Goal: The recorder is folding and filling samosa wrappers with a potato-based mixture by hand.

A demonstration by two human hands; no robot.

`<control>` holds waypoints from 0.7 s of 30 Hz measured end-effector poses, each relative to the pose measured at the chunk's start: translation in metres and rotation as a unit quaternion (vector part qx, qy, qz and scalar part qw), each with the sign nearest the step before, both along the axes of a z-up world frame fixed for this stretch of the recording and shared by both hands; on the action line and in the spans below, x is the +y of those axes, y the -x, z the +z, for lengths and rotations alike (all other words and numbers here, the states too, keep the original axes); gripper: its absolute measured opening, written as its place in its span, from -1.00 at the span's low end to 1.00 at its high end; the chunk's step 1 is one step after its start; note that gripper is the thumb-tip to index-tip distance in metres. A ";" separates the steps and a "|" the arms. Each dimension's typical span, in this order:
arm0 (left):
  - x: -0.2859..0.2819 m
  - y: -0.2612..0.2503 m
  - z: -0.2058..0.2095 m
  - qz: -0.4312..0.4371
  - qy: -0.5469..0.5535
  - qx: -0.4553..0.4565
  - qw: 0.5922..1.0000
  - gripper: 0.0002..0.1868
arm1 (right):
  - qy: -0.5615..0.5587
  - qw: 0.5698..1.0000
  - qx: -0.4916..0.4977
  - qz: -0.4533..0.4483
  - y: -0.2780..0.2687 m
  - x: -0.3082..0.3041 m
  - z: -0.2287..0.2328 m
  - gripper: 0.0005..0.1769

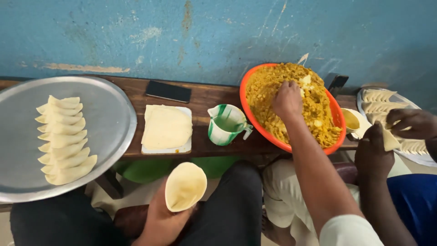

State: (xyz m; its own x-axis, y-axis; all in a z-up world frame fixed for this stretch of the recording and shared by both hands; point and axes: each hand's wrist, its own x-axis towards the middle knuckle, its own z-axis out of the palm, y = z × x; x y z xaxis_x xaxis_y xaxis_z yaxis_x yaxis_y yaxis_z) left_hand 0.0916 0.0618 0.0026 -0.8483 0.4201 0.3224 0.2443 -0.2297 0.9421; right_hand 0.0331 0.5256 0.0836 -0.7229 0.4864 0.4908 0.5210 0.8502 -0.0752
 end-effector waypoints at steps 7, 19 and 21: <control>-0.003 -0.002 0.001 -0.058 -0.011 -0.089 0.994 -0.38 | 0.004 0.995 -0.096 0.031 -0.028 -0.021 -0.037 -0.77; -0.007 -0.002 0.016 -0.057 0.016 -0.079 0.995 -0.41 | 0.270 0.957 -0.021 0.102 -0.106 -0.035 -0.019 -0.83; -0.005 0.001 0.018 -0.073 0.003 -0.106 0.992 -0.40 | 0.309 0.948 -0.021 0.079 -0.115 -0.025 -0.006 -0.82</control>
